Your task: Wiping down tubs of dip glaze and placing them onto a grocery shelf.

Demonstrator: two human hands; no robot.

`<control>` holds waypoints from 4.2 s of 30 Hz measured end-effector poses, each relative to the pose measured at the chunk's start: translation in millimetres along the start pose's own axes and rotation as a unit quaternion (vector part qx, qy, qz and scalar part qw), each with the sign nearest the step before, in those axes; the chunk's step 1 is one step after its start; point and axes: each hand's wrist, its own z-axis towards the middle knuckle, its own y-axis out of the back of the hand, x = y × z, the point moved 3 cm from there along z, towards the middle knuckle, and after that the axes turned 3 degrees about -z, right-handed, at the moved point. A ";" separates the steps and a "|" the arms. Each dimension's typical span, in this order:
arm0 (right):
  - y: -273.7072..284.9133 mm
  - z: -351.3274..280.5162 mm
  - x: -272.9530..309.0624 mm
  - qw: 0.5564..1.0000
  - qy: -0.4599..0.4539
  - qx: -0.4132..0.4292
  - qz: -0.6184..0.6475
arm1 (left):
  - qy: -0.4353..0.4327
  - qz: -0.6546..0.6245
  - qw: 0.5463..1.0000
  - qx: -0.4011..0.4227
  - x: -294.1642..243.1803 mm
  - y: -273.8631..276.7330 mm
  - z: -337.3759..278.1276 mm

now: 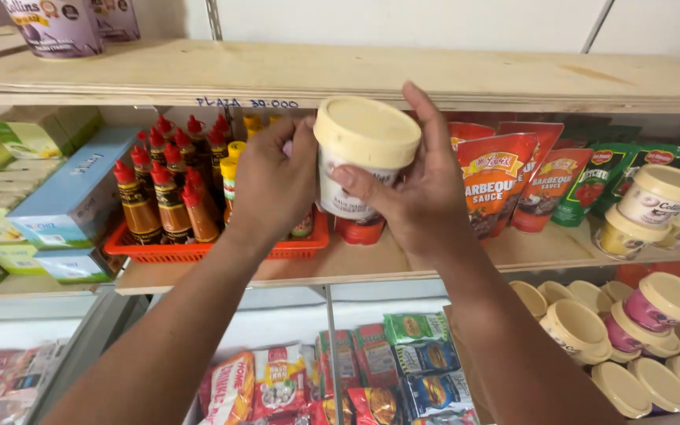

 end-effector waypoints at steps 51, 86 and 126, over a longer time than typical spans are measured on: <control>-177.5 251.6 -73.6 0.861 -0.151 0.052 -0.483 | -0.072 0.362 0.924 0.096 57.1 207.8 162.0; -180.7 327.6 -127.0 0.738 -0.045 0.161 -0.654 | 0.020 0.318 0.948 -0.014 51.5 217.1 156.6; -162.7 329.8 -134.4 0.792 -0.139 0.116 -0.584 | 0.033 0.314 0.949 -0.010 49.0 217.9 155.6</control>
